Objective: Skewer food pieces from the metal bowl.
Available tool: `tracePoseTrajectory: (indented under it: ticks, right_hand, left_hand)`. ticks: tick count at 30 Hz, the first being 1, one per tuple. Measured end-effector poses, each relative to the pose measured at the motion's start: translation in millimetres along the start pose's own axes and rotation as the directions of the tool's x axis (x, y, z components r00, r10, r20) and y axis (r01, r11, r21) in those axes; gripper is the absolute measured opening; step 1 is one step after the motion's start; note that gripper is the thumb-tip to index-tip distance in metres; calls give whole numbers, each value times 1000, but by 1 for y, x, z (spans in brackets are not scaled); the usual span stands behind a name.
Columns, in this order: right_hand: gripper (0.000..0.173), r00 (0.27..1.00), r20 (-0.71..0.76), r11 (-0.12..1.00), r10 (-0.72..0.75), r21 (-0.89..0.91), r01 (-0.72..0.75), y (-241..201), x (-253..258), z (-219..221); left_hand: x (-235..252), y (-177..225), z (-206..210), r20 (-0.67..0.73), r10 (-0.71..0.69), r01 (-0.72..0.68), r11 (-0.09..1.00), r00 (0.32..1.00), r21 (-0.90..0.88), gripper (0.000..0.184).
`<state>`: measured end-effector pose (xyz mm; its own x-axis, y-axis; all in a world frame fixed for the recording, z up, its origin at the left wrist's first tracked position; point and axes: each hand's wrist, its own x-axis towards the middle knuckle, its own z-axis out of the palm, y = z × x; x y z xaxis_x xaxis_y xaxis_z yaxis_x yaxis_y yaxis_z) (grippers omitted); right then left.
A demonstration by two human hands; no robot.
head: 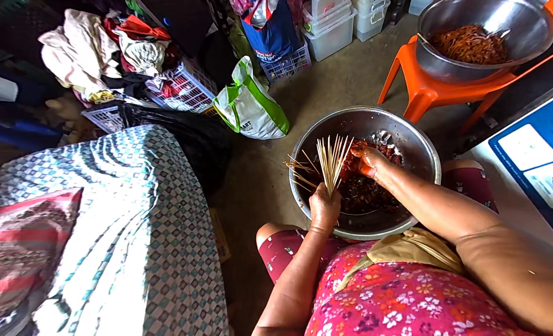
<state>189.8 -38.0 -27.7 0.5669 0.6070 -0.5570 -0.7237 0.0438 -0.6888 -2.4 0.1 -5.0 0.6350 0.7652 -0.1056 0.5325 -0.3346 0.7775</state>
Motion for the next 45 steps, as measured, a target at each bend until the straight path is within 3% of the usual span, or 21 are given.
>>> tracePoseTrajectory:
  ticks: [11, 15, 20, 23, 25, 27, 29, 31, 33, 35, 37, 39, 41, 43, 45]
  right_hand:
    - [21, 999, 23, 998, 23, -53, -22, 6, 1, 1]
    - [29, 994, 48, 956, 101, -283, -83, 6, 5, -11]
    - [29, 909, 101, 677, 404, -701, -223, 20, 5, -24]
    - [25, 806, 130, 416, 578, -896, -154, 22, -13, -10]
    - [25, 781, 143, 309, 608, -948, -68, 24, -15, -7]
    - [27, 868, 127, 195, 481, -980, 36, 22, -7, -11]
    - [26, 970, 105, 29, 218, -994, 102, 17, 9, -19]
    - [27, 994, 108, -89, 18, -990, 109, 11, 23, -27]
    - [38, 990, 134, -145, -35, -981, 128, 15, 36, -36]
    - [48, 981, 193, -203, 18, -960, 193, 21, 38, -37]
    - [39, 969, 239, -255, 64, -935, 247, 24, 33, -34]
    - [26, 972, 226, -257, 69, -937, 236, 26, 34, -33]
    - [22, 978, 203, -171, 52, -963, 209, 25, 39, -36]
    - [21, 984, 179, 27, -3, -983, 179, 26, 53, -45]
    - [19, 993, 101, 387, -53, -915, 114, 23, 56, -46]
  left_hand:
    - [1, 4, 0, 19, -25, 24, 999, 1000, 38, 17]
    - [0, 19, -17, 62, -56, 43, 979, 996, 200, 22]
    - [20, 26, -71, 31, -139, 115, 911, 990, 397, 25]
    - [40, 13, -94, -67, -157, 171, 909, 985, 379, 26]
    - [47, 6, -104, -179, -139, 196, 912, 974, 359, 26]
    - [48, 6, -109, -262, -110, 200, 917, 959, 346, 26]
    - [43, 9, -105, -287, -80, 169, 938, 955, 301, 25]
    - [36, 11, -90, -228, -74, 123, 971, 971, 205, 24]
    - [27, 12, -66, -124, -83, 90, 995, 989, 48, 25]
    - [19, 9, -36, -27, -86, 83, 992, 996, -100, 27]
    - [12, 3, -9, 42, -93, 99, 976, 995, -195, 26]
    - [7, -2, 6, 77, -96, 109, 976, 992, -189, 24]
    - [6, -1, 7, 97, -91, 102, 988, 991, -113, 23]
    - [7, -1, 5, 96, -97, 103, 993, 991, -60, 23]
    - [8, -1, 4, 87, -98, 102, 994, 991, -38, 22]
